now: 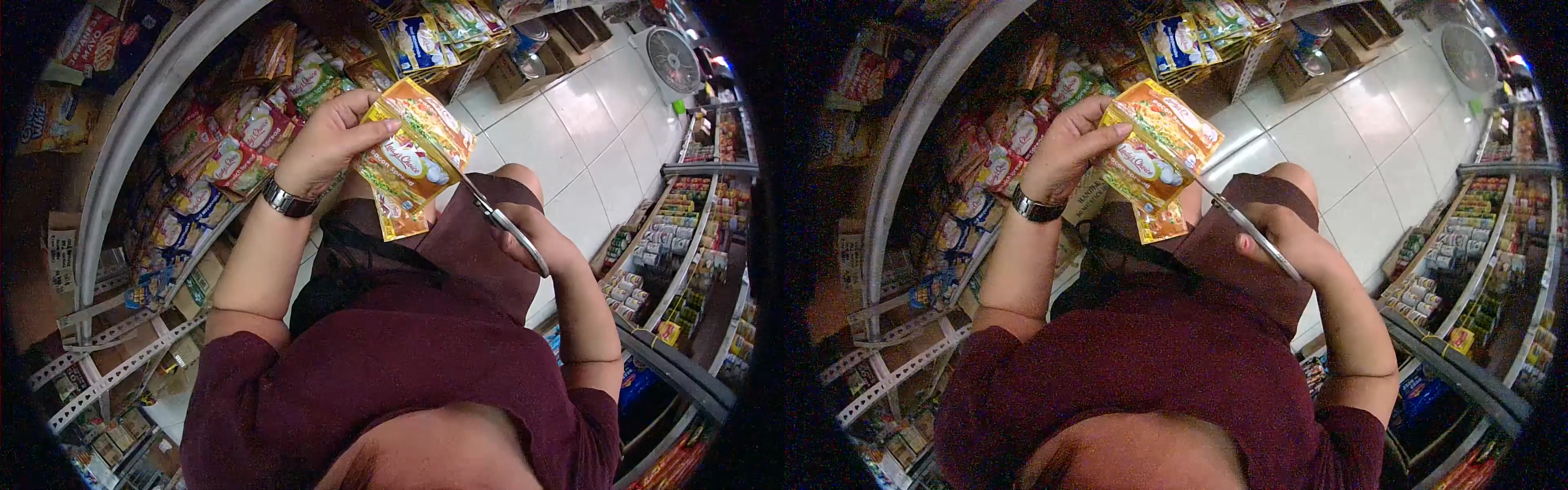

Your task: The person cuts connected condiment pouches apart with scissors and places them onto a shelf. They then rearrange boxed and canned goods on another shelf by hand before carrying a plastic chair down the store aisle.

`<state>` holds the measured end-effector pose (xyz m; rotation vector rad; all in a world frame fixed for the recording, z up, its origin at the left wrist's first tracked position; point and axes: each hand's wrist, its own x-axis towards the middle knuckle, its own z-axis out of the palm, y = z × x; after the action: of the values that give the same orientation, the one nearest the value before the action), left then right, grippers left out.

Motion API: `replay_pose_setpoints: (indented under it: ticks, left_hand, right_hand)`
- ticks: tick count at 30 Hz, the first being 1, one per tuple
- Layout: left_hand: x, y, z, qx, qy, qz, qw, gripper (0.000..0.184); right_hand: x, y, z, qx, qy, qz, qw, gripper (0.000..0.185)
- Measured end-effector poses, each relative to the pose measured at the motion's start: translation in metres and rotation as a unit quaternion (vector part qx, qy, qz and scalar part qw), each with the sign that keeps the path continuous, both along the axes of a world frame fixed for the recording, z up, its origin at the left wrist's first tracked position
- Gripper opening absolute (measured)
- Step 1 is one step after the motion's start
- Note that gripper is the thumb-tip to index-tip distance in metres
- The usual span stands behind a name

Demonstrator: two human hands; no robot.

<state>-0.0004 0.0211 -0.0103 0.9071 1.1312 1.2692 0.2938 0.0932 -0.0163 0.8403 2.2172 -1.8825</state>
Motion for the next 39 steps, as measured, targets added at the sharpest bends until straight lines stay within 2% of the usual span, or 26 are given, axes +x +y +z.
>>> replay_pose_setpoints:
  ticks: [2, 6, 8, 11, 14, 20, 23, 26, 30, 33, 35, 39]
  left_hand:
    - [0.0, 0.0, 0.0, 0.002, -0.009, -0.006, 1.0, 0.02]
    - [-0.001, 0.0, 0.0, 0.002, -0.004, -0.013, 1.0, 0.019]
    - [0.0, -0.001, -0.001, 0.001, 0.017, 0.0, 1.0, 0.019]
    - [-0.002, -0.001, -0.003, 0.0, 0.025, -0.014, 1.0, 0.021]
    - [0.005, -0.002, 0.002, 0.0, 0.017, -0.026, 1.0, 0.025]
    - [0.003, -0.001, 0.005, 0.042, 0.069, -0.021, 0.997, 0.03]
    - [0.003, -0.002, 0.006, -0.001, 0.05, -0.025, 0.998, 0.027]
    - [-0.003, 0.0, -0.004, 0.033, 0.109, -0.032, 0.993, 0.024]
    - [-0.008, 0.001, 0.004, 0.026, 0.09, -0.007, 0.996, 0.022]
    - [-0.008, 0.002, 0.005, 0.055, 0.052, -0.04, 0.996, 0.028]
    - [-0.007, 0.002, 0.009, 0.043, 0.032, -0.101, 0.993, 0.037]
    - [0.003, -0.003, 0.015, 0.015, -0.001, -0.115, 0.993, 0.047]
  right_hand:
    - [0.0, 0.0, -0.002, 0.05, 0.031, 0.009, 0.998, 0.056]
    - [0.001, -0.002, -0.002, 0.094, -0.002, 0.007, 0.996, 0.055]
    - [-0.001, -0.006, 0.001, 0.125, 0.008, -0.028, 0.992, 0.054]
    - [-0.001, -0.005, -0.006, 0.079, 0.016, -0.022, 0.996, 0.053]
    - [-0.006, -0.006, -0.009, 0.125, 0.023, -0.004, 0.992, 0.052]
    - [-0.013, -0.011, -0.01, 0.11, 0.051, -0.04, 0.992, 0.05]
    - [-0.009, -0.012, -0.016, 0.103, 0.024, -0.043, 0.993, 0.05]
    - [-0.009, -0.013, -0.014, 0.126, 0.045, -0.046, 0.99, 0.05]
    - [-0.005, -0.011, -0.015, 0.107, 0.034, -0.047, 0.993, 0.051]
    - [-0.004, -0.011, -0.013, 0.084, 0.013, -0.041, 0.996, 0.052]
    - [-0.006, -0.012, -0.013, 0.046, 0.008, -0.049, 0.998, 0.064]
    - [-0.009, -0.01, -0.014, 0.042, 0.001, -0.036, 0.998, 0.062]
